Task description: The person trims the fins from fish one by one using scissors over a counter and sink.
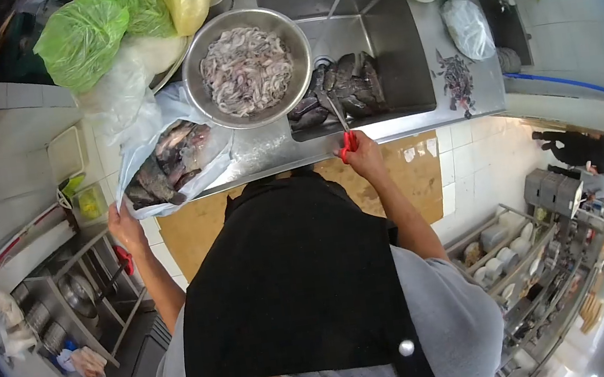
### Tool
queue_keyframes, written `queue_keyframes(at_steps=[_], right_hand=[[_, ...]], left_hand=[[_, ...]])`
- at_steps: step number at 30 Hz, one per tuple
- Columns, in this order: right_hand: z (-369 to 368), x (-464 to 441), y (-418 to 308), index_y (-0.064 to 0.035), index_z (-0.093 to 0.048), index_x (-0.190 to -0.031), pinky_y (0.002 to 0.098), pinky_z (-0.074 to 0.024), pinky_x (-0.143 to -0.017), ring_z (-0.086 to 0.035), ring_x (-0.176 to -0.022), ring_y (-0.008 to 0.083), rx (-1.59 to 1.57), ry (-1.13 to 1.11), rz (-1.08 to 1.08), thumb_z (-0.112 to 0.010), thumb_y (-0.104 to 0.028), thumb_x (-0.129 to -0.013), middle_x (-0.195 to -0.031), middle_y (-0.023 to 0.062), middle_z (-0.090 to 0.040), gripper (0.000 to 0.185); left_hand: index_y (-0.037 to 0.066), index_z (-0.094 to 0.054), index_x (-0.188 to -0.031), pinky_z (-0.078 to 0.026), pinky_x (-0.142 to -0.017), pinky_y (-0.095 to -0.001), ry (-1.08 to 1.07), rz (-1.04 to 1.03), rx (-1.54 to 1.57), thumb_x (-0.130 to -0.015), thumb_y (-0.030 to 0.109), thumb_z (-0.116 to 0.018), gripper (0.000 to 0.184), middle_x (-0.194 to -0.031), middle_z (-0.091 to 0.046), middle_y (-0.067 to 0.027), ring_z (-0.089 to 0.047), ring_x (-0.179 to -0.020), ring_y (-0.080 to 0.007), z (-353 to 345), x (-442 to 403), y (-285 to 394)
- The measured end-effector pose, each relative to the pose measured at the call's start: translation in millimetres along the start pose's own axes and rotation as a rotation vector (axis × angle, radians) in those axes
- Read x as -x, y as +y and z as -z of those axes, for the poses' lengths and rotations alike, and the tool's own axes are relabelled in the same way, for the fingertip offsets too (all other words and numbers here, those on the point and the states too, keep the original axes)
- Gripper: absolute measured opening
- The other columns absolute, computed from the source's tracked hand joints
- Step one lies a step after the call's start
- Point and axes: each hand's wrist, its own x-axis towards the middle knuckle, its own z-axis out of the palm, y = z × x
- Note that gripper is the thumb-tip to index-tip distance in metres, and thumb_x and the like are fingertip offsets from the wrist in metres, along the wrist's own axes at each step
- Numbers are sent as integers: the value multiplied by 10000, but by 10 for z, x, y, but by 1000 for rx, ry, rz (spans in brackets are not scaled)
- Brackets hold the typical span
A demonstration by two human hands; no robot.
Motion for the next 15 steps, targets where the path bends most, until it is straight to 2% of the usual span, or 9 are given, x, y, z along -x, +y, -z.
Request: queue_keyframes(at_steps=[2, 3, 4, 7, 8, 9, 11, 13, 15], right_hand=[[-58, 103, 2, 3, -660, -1202, 375, -556, -723, -684, -772, 215, -23, -12, -42, -915, -295, -799, -885, 106, -731, 562], [24, 171, -170, 11, -661, -1196, 361, -550, -696, -672, -750, 185, -43, -38, -90, -911, -274, -803, -864, 88, -721, 546], [57, 222, -286, 15, -671, -1175, 338, -537, -659, -648, -725, 140, -144, -53, -107, -900, -240, -810, -821, 57, -701, 501], [94, 297, -203, 23, -693, -1166, 368, -529, -666, -657, -719, 203, 44, 90, -26, -921, -315, -777, -816, 89, -708, 564], [85, 305, -199, 23, -693, -1166, 368, -529, -666, -657, -719, 203, 37, 84, -19, -921, -315, -777, -816, 89, -708, 564], [104, 309, -190, 39, -676, -1216, 344, -531, -687, -653, -750, 177, 47, 59, -69, -924, -308, -782, -854, 87, -716, 608], [100, 280, -155, 71, -642, -1288, 312, -523, -704, -632, -783, 142, 35, 47, -95, -917, -291, -800, -897, 76, -713, 668], [110, 310, -374, 70, -641, -1289, 312, -519, -700, -627, -778, 141, 14, 58, -93, -914, -283, -802, -893, 74, -707, 661], [68, 336, -439, 68, -639, -1289, 311, -516, -696, -621, -773, 140, -13, 75, -95, -911, -275, -804, -890, 71, -702, 654]], left_hand=[[-15, -733, -1033, -482, -686, -325, -235, 323, 199, -1001, 134, -638, 180, -815, -698, -26, -575, -739, -130, 170, -38, -65], [-4, -732, -1014, -475, -672, -332, -218, 277, 27, -989, 154, -658, 176, -762, -683, -48, -560, -688, -148, 185, -86, -165], [10, -732, -987, -495, -694, -354, -79, 1, -300, -928, 124, -713, 129, -794, -683, -87, -585, -695, -200, 215, -67, 29], [29, -663, -1122, -515, -916, -415, 191, -476, -253, -810, 48, -794, 339, -1041, -659, -158, -641, -991, -363, 121, -77, 821], [32, -680, -1070, -535, -887, -433, 78, -462, -99, -826, 44, -777, 262, -999, -664, -140, -655, -941, -355, 45, -34, 967], [33, -704, -1009, -551, -842, -445, -220, -250, 46, -844, 22, -748, 171, -957, -684, -142, -677, -895, -354, -79, 36, 1074], [13, -730, -974, -557, -820, -465, -581, -444, -66, -910, 96, -667, 123, -1015, -727, -204, -701, -929, -409, -427, 60, 1237], [32, -726, -1170, -566, -842, -510, -662, -601, -353, -932, 135, -587, 295, -1003, -743, -218, -710, -962, -425, -868, -58, 1078], [53, -692, -1249, -563, -851, -521, -672, -535, -446, -935, 144, -587, 343, -1044, -739, -233, -708, -968, -437, -1057, -225, 1168]])
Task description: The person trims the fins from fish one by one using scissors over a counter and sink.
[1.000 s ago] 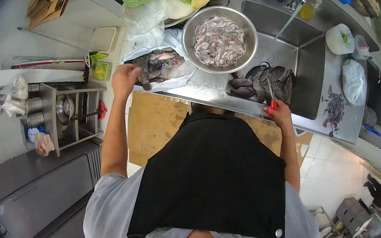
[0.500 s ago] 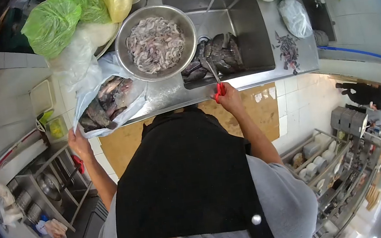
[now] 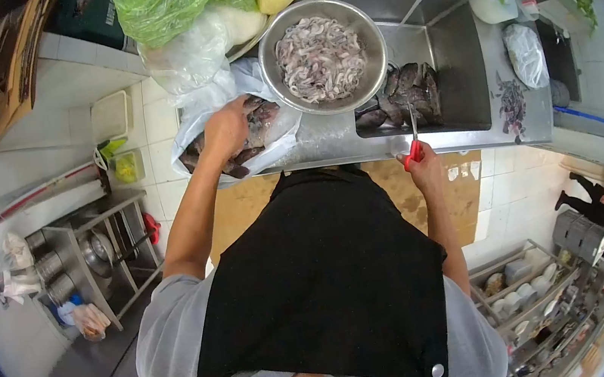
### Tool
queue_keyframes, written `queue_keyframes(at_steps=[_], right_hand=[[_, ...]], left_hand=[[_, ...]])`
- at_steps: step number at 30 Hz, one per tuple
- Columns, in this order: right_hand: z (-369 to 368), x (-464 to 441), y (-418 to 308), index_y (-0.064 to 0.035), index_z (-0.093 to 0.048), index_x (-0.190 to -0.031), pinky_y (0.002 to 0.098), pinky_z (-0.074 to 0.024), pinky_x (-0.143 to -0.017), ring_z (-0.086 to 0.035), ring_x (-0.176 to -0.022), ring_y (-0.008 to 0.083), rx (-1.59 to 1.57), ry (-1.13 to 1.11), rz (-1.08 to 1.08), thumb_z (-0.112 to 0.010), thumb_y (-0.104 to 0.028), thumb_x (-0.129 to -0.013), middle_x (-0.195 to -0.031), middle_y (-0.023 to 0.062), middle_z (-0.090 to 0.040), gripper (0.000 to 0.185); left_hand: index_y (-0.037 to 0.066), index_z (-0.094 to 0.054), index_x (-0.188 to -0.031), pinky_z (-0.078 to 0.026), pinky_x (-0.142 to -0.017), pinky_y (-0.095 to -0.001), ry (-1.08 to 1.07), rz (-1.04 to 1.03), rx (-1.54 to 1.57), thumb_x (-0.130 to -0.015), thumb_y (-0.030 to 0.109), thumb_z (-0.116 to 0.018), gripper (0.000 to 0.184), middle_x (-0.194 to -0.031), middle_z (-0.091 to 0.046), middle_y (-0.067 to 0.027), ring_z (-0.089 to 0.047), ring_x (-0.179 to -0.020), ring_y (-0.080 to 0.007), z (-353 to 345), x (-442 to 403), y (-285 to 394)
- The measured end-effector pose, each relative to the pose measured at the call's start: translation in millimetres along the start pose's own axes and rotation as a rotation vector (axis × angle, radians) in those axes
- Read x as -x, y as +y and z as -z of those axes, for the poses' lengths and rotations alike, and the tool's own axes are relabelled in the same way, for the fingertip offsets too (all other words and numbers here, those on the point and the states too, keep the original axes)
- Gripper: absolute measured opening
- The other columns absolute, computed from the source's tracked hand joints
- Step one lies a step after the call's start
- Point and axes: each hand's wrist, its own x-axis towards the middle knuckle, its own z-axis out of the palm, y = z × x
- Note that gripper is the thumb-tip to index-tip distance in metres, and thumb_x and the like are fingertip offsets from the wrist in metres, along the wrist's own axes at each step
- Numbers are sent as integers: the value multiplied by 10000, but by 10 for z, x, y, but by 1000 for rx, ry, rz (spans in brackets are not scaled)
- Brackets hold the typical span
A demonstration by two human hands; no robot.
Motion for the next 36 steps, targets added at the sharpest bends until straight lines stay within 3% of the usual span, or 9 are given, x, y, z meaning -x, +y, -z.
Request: queue_keyframes(at_steps=[3, 8, 11, 16, 22, 25, 29, 32, 36], right_hand=[[-66, 91, 46, 69, -643, -1278, 319, -502, -666, -612, -751, 142, -111, 31, 50, -908, -264, -801, -873, 65, -693, 639], [-16, 313, 71, 65, -674, -1180, 330, -466, -609, -588, -701, 133, 27, -17, -24, -907, -251, -790, -790, 57, -664, 554], [-76, 368, 283, 59, -680, -1126, 333, -462, -608, -574, -683, 140, -60, 39, 25, -911, -251, -783, -758, 60, -647, 517], [17, 401, 427, 57, -676, -1113, 335, -465, -615, -573, -683, 146, -43, 28, 5, -917, -246, -773, -763, 62, -651, 515], [30, 357, 598, 41, -674, -1118, 336, -469, -621, -569, -683, 148, -80, -2, 24, -918, -228, -766, -772, 59, -652, 505], [75, 188, 658, 41, -679, -1159, 345, -502, -651, -606, -704, 167, -31, -104, 2, -924, -236, -759, -804, 81, -673, 545], [236, 19, 728, 17, -685, -1171, 382, -540, -695, -657, -753, 212, -40, -104, 89, -930, -283, -756, -858, 111, -714, 568], [395, -79, 765, -24, -675, -1141, 418, -544, -747, -700, -815, 299, -78, -155, 87, -918, -387, -762, -889, 149, -734, 578], [473, -295, 882, -14, -673, -1128, 409, -544, -732, -680, -751, 261, -124, -94, 179, -916, -368, -772, -856, 132, -719, 558]], left_hand=[[84, -611, -1395, -558, -849, -547, -33, 66, -90, -940, 172, -600, 464, -1066, -734, -267, -710, -958, -459, 48, -235, 12], [23, -646, -1261, -534, -906, -571, 118, -173, -228, -907, 247, -673, 419, -1037, -743, -238, -701, -1016, -454, -312, -382, -277], [4, -648, -1199, -515, -945, -583, -32, -25, -258, -889, 285, -707, 423, -1056, -741, -239, -686, -1052, -461, -228, -441, -68], [-28, -554, -1357, -488, -1052, -581, -86, 113, -157, -910, 270, -670, 550, -1345, -619, -264, -612, -1236, -507, -408, -662, -22], [-14, -735, -1196, -470, -1066, -582, -162, 21, -465, -936, 176, -589, 354, -1303, -679, -247, -641, -1237, -421, -384, -814, 225], [-31, -729, -1207, -523, -1019, -537, -137, 51, -625, -950, 124, -563, 343, -1275, -696, -240, -670, -1198, -391, -1116, -1246, -289], [-12, -708, -1200, -584, -927, -532, -36, 230, -232, -946, 110, -594, 304, -1227, -715, -241, -712, -1112, -428, -629, -975, 214], [18, -684, -1234, -583, -947, -540, -73, 285, -270, -942, 178, -633, 336, -1260, -704, -243, -697, -1175, -404, -639, -1055, 131], [75, -749, -1136, -578, -932, -555, 62, 306, -305, -905, 209, -653, 284, -1198, -736, -213, -710, -1114, -402, -527, -966, 252]])
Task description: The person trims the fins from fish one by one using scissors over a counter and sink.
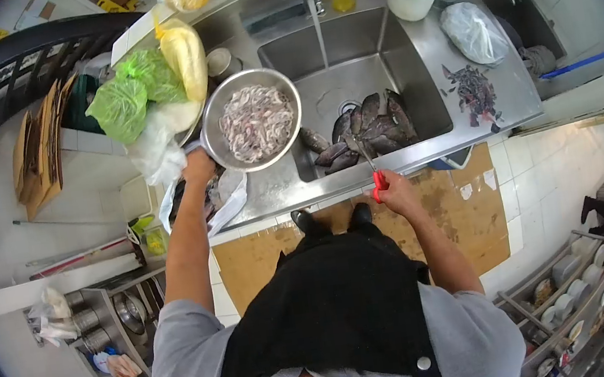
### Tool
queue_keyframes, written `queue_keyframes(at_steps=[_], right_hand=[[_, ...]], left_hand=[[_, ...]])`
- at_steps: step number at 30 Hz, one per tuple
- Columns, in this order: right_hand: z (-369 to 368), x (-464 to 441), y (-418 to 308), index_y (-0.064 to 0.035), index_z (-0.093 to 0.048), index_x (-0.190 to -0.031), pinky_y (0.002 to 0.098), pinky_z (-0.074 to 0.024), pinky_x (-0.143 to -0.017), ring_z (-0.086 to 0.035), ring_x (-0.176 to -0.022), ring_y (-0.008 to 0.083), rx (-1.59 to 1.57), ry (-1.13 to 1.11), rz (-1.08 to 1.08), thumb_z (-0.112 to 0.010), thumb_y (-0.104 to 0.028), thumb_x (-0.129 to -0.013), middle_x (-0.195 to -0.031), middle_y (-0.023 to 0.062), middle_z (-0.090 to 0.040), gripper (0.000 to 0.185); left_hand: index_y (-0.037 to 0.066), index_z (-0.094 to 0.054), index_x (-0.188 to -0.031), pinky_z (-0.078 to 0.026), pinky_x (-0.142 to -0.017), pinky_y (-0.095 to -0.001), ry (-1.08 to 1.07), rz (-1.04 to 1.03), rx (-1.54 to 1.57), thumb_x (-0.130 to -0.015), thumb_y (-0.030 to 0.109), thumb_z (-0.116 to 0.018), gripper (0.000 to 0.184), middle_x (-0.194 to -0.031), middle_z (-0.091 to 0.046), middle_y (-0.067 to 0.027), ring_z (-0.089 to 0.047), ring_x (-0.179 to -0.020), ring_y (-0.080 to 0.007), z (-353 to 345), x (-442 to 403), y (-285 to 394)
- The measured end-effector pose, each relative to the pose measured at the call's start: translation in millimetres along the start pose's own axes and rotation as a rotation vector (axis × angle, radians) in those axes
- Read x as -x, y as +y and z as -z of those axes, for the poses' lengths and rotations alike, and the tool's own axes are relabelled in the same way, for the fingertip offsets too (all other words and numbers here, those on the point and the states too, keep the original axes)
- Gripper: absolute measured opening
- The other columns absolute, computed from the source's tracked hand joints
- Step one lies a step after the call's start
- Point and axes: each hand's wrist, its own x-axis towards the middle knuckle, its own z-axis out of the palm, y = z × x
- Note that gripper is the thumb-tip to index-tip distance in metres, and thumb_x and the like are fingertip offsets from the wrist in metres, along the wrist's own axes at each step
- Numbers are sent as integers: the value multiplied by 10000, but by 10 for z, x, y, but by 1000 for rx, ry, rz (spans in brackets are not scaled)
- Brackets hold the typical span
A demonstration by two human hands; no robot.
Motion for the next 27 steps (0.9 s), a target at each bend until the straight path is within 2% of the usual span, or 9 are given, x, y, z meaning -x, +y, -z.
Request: queue_keyframes(at_steps=[2, 5, 10, 13, 16, 17, 19, 23, 27], right_hand=[[-76, -270, 360, -2, -680, -1171, 376, -540, -668, -653, -710, 195, -224, -132, 40, -909, -333, -791, -834, 98, -702, 554], [150, -624, -71, -17, -665, -1231, 290, -473, -551, -603, -643, 105, -290, -197, -53, -900, -201, -831, -840, 19, -673, 499], [144, -1222, -574, -19, -651, -1272, 267, -461, -522, -590, -638, 98, -420, -255, -89, -872, -191, -855, -826, 25, -666, 502], [27, -1324, -779, -7, -624, -1317, 261, -463, -517, -591, -634, 93, -472, -284, -64, -848, -172, -887, -841, 22, -659, 512], [-134, -1279, -821, 10, -596, -1347, 262, -476, -523, -595, -636, 97, -526, -257, -44, -840, -165, -902, -872, 27, -658, 536], [-180, -1249, -823, 18, -581, -1365, 262, -483, -526, -596, -638, 98, -579, -230, -40, -840, -162, -904, -891, 30, -657, 558], [-242, -1141, -889, 11, -551, -1403, 268, -503, -554, -613, -669, 111, -577, -239, -35, -829, -136, -913, -921, 41, -660, 582], [-408, -853, -1173, 8, -527, -1426, 275, -519, -598, -635, -723, 125, -691, -138, 27, -796, -96, -935, -981, 51, -661, 569], [-1037, -532, -2064, 16, -515, -1437, 275, -537, -641, -649, -770, 133, -712, -9, 257, -781, -80, -942, -1022, 52, -658, 570]], left_hand=[[74, -753, -1119, -570, -941, -549, -39, 40, -31, -881, 223, -650, 299, -1185, -741, -217, -713, -1097, -406, 225, 147, 30], [54, -753, -1113, -572, -934, -512, -56, -23, -73, -829, 257, -671, 358, -1121, -746, -241, -712, -1069, -414, 445, 322, -63], [3, -743, -1079, -555, -930, -515, -70, 26, -43, -798, 287, -695, 402, -1101, -739, -274, -701, -1036, -457, 829, 795, -344], [-27, -718, -1083, -558, -872, -488, -62, 60, 225, -777, 289, -708, 440, -1045, -751, -268, -727, -977, -412, 1084, 1090, -517], [1, -685, -1114, -538, -869, -371, 60, 186, 1096, -827, 131, -701, 315, -997, -747, -118, -702, -933, -233, 1124, 1366, -705], [1, -685, -1114, -538, -869, -371, 81, 208, 1104, -827, 131, -701, 315, -997, -747, -118, -702, -933, -233, 1050, 1464, -798], [47, -665, -1194, -520, -959, -382, 263, 231, 1878, -894, 66, -680, 301, -1068, -732, -84, -691, -1011, -221, 942, 1685, -988], [51, -636, -1252, -485, -1080, -462, 540, 250, 2295, -936, 29, -640, 317, -1199, -705, -71, -650, -1166, -244, 753, 2314, -1349], [69, -636, -1286, -443, -1133, -525, 610, 434, 2500, -908, 93, -668, 380, -1254, -693, -99, -630, -1216, -297, -75, 3129, -2558]])
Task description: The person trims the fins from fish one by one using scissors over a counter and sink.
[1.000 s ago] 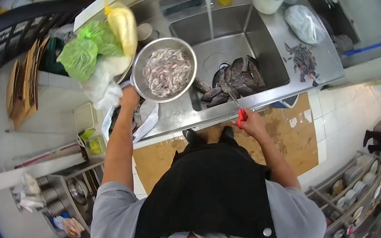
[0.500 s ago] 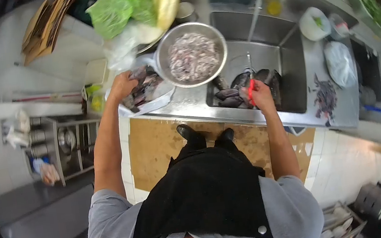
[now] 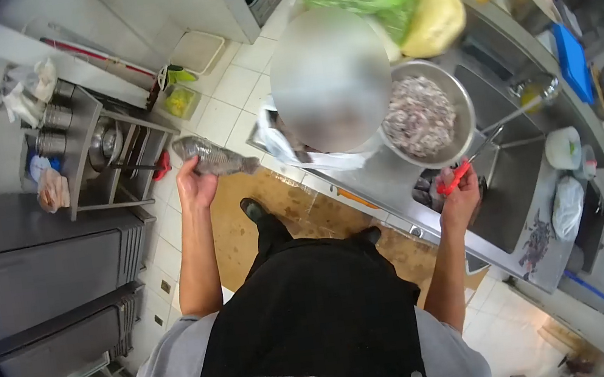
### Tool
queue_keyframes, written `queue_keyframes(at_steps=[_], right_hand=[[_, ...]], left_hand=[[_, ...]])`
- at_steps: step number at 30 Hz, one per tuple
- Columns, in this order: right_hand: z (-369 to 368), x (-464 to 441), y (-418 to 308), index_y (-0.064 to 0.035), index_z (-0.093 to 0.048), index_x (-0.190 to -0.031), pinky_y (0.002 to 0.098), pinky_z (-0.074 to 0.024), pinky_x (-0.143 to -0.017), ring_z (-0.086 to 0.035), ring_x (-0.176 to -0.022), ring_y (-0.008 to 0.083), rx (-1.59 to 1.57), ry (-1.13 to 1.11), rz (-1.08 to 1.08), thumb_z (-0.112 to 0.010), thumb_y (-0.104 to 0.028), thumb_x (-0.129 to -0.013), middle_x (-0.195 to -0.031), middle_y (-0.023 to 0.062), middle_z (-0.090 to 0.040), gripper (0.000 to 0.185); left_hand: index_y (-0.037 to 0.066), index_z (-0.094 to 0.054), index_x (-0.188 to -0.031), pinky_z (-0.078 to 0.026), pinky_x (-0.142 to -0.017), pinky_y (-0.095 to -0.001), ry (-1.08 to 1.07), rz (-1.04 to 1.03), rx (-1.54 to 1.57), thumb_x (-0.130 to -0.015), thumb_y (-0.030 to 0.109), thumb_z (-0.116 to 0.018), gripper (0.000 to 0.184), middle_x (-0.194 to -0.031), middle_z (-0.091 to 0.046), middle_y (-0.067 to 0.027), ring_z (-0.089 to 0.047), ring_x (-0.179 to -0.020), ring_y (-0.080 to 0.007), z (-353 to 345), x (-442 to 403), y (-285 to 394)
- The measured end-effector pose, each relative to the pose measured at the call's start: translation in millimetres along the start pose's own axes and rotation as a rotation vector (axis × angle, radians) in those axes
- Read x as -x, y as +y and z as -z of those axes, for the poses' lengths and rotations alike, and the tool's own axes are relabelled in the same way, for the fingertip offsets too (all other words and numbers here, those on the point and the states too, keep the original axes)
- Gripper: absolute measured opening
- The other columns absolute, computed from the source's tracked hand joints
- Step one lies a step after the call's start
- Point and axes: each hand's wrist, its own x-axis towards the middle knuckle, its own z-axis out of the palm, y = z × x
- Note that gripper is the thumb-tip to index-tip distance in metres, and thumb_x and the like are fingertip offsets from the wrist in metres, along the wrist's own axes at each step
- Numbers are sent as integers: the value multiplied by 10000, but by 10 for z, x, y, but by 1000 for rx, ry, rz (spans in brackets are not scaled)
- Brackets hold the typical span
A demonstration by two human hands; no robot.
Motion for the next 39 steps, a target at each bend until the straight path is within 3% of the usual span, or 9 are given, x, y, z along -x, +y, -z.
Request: queue_keyframes(at_steps=[8, 10, 12, 17, 20, 21, 25, 32, 39], right_hand=[[-2991, 621, -511, 12, -499, -1477, 305, -561, -734, -665, -809, 155, 55, -329, 147, -754, -92, -950, -979, 37, -629, 595], [-3591, 746, -565, -3, -522, -1454, 288, -551, -714, -664, -820, 132, 26, -358, 51, -790, -71, -924, -970, 32, -676, 597], [-4009, 800, -527, 9, -531, -1432, 301, -560, -688, -683, -761, 148, -58, -403, -99, -785, -71, -929, -931, 30, -668, 569], [-4507, 615, -567, 7, -511, -1437, 325, -576, -696, -690, -769, 180, -112, -315, -132, -775, -99, -946, -962, 60, -664, 567], [-4544, 236, -626, 16, -459, -1466, 345, -588, -713, -693, -794, 205, -285, -152, -19, -742, -136, -980, -985, 86, -662, 583], [-4589, 132, -682, 21, -431, -1465, 364, -598, -736, -694, -831, 224, -328, -105, 8, -718, -194, -1008, -993, 103, -667, 582], [-4934, -310, -784, 5, -469, -1434, 396, -617, -859, -694, -935, 224, -524, -55, 90, -724, -246, -1010, -1102, 126, -662, 554], [-5550, -1356, -749, 16, -496, -1403, 318, -570, -839, -665, -987, 167, -311, 17, 66, -822, -130, -911, -1139, 87, -654, 608], [-5869, -2004, -885, 20, -415, -1433, 382, -557, -976, -669, -1082, 211, -202, 49, 109, -854, -30, -855, -1212, 139, -667, 727]], left_hand=[[106, -656, -1242, -418, -1141, -573, 89, -104, 204, -997, 253, -628, 287, -1263, -700, -108, -629, -1215, -300, 1638, 30, 1628], [101, -643, -1259, -449, -1117, -553, 278, -122, 119, -1013, 288, -638, 309, -1258, -700, -107, -644, -1188, -293, 2161, -174, 1931], [91, -634, -1249, -492, -1076, -516, 461, -159, 34, -1010, 255, -652, 291, -1231, -706, -98, -663, -1145, -278, 2387, -334, 2252], [39, -590, -1325, -540, -969, -414, 456, -295, -381, -955, 102, -688, 387, -1228, -678, -88, -658, -1100, -229, 2392, -839, 2757], [30, -590, -1344, -532, -962, -373, 361, -203, -662, -929, 65, -691, 429, -1194, -689, -73, -659, -1079, -202, 1994, -1255, 2842], [70, -638, -1254, -502, -899, -334, 352, -195, -689, -911, 61, -685, 346, -1106, -692, -10, -628, -1010, -155, 1885, -1462, 2796], [59, -634, -1142, -507, -724, -291, 100, -5, -1107, -889, 24, -656, 256, -918, -672, 2, -612, -795, -104, 1483, -2450, 2778], [29, -643, -1006, -509, -770, -313, -125, 37, -1429, -758, 8, -727, 262, -919, -662, -27, -598, -818, -139, -162, -4265, 2485], [21, -612, -1068, -542, -787, -334, -309, 87, -1568, -775, 39, -722, 313, -929, -683, -68, -634, -829, -166, -1383, -5696, 1559]])
